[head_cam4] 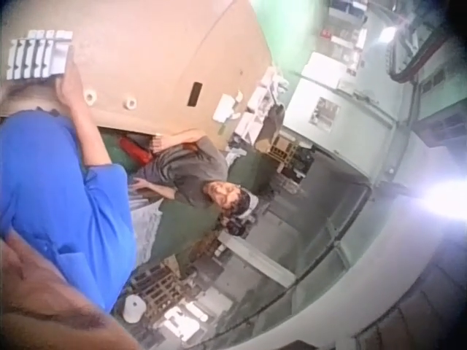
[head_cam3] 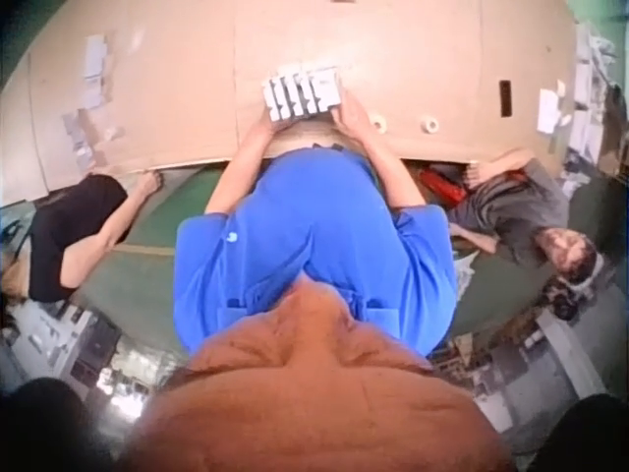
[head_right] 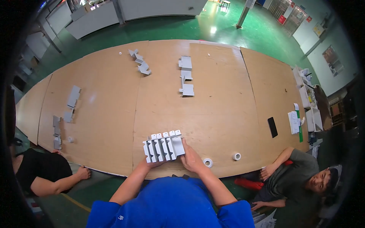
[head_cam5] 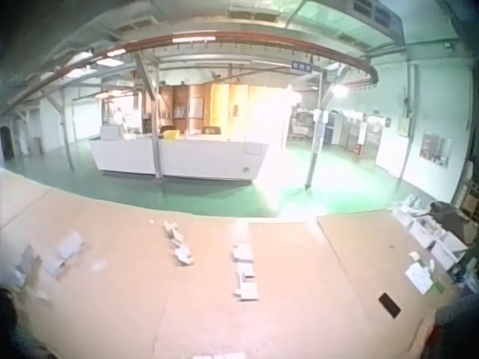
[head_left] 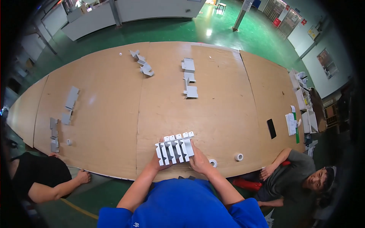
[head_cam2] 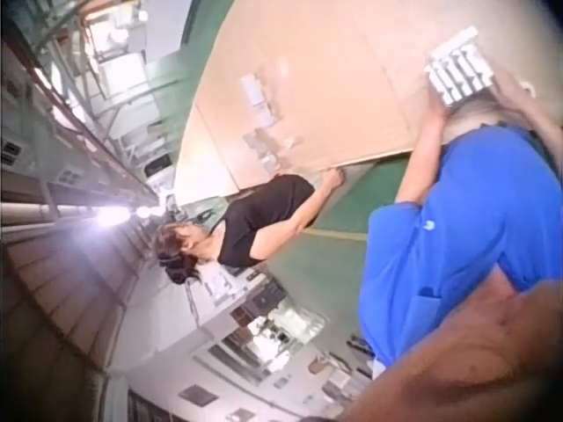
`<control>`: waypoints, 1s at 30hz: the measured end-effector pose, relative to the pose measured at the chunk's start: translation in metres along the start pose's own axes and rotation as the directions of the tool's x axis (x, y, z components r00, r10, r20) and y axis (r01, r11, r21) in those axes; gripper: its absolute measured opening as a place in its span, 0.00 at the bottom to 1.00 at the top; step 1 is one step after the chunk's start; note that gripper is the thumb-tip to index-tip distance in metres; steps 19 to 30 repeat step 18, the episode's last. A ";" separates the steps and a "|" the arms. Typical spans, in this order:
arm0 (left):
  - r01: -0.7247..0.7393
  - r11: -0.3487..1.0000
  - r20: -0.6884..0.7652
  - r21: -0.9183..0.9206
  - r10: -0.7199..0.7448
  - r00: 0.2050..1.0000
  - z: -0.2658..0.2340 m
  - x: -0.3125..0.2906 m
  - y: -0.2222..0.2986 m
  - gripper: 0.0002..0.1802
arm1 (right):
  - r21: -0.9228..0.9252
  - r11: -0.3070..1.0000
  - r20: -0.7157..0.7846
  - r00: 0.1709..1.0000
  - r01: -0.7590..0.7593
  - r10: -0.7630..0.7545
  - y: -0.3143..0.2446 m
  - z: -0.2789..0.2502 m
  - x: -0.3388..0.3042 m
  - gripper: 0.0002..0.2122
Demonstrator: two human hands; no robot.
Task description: The person assembles and arranges L-shaped and U-shaped metal components on a workbench by hand.
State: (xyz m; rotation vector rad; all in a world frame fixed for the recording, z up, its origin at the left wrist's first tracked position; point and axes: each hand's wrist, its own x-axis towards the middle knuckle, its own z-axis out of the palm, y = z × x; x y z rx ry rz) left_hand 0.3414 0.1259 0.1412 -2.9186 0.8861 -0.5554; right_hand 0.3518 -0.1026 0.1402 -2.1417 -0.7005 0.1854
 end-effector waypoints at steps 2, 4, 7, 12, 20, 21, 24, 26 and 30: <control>0.143 0.677 -0.028 -0.722 -0.236 0.971 0.004 -0.007 0.003 0.26 | 0.001 1.000 -0.002 1.000 0.030 -0.030 0.000 0.000 0.001 0.42; 0.171 0.683 -0.013 -0.710 -0.256 0.967 0.001 -0.002 0.003 0.25 | 0.009 0.999 -0.023 0.999 0.047 -0.046 0.002 -0.003 -0.001 0.42; 0.163 0.700 0.003 -0.695 -0.224 0.975 -0.001 -0.003 0.001 0.24 | 0.009 0.998 -0.011 0.998 0.060 -0.060 0.003 -0.008 -0.002 0.43; 0.259 0.589 0.113 -0.765 -0.274 0.955 -0.002 -0.005 0.001 0.26 | -0.014 0.998 0.004 0.998 0.057 -0.057 0.008 -0.009 -0.003 0.43; 0.325 0.701 0.220 -0.635 -0.239 0.946 0.015 -0.016 -0.001 0.35 | 0.000 1.000 0.063 0.998 0.016 -0.016 0.016 -0.003 -0.002 0.45; 0.325 0.701 0.220 -0.635 -0.239 0.946 0.015 -0.016 -0.001 0.35 | 0.000 1.000 0.063 0.998 0.016 -0.016 0.016 -0.003 -0.002 0.45; 0.325 0.701 0.220 -0.635 -0.239 0.946 0.015 -0.016 -0.001 0.35 | 0.000 1.000 0.063 0.998 0.016 -0.016 0.016 -0.003 -0.002 0.45; 0.325 0.701 0.220 -0.635 -0.239 0.946 0.015 -0.016 -0.001 0.35 | 0.000 1.000 0.063 0.998 0.016 -0.016 0.016 -0.003 -0.002 0.45; 0.325 0.701 0.220 -0.635 -0.239 0.946 0.015 -0.016 -0.001 0.35 | 0.000 1.000 0.063 0.998 0.016 -0.016 0.016 -0.003 -0.002 0.45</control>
